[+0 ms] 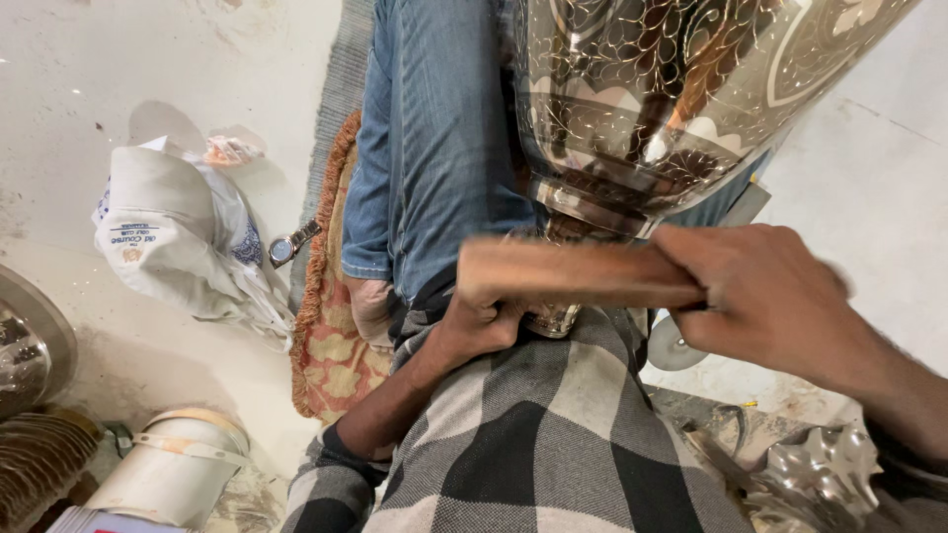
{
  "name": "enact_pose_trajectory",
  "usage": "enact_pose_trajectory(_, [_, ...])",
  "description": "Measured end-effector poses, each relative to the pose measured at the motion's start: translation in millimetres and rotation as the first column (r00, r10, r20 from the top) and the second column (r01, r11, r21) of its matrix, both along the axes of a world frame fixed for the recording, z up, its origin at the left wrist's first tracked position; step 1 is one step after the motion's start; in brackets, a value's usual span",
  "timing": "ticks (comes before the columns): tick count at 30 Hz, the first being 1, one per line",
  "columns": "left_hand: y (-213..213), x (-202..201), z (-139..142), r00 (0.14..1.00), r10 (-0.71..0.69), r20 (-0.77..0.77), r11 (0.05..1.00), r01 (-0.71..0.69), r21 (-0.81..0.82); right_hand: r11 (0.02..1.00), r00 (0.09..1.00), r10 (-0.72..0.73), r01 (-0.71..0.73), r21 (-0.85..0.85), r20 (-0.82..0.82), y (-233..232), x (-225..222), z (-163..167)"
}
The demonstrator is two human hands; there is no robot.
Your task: The person sits on the floor holding an engraved brass vase between their legs and hammers a punch against the vase's narrow neck with a wooden mallet, rotating the vase to work around its surface, shaping the metal decoration.
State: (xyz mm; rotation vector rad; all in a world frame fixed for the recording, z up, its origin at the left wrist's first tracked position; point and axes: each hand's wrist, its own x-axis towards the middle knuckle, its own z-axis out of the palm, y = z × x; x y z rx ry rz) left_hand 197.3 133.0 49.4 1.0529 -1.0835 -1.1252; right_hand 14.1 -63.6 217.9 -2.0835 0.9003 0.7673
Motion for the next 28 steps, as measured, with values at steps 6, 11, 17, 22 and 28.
enact_pose_trajectory(6, [3, 2, -3, 1.000, -0.007, 0.004, 1.000, 0.007, 0.007, 1.000, 0.993, 0.017, -0.017, -0.002, -0.117, 1, 16, 8])
enact_pose_trajectory(11, [-2, 8, 3, 0.999, -0.040, 0.001, 0.998, 0.040, 0.050, 0.987, 0.987, -0.159, 0.158, 0.041, 0.038, 1, 20, 12])
enact_pose_trajectory(17, [-5, 13, 8, 0.999, -0.051, -0.005, 0.996, 0.052, 0.069, 0.985, 0.984, -0.172, 0.171, 0.026, 0.043, 5, 21, 7])
enact_pose_trajectory(22, [-6, 13, 7, 0.999, -0.035, -0.003, 0.999, 0.035, 0.034, 0.989, 0.989, -0.146, 0.146, -0.023, 0.006, 1, 23, 13])
enact_pose_trajectory(28, [1, 11, -6, 0.996, -0.088, 0.028, 0.993, 0.086, 0.077, 0.995, 0.993, -0.089, 0.085, -0.056, -0.081, -3, 30, 32])
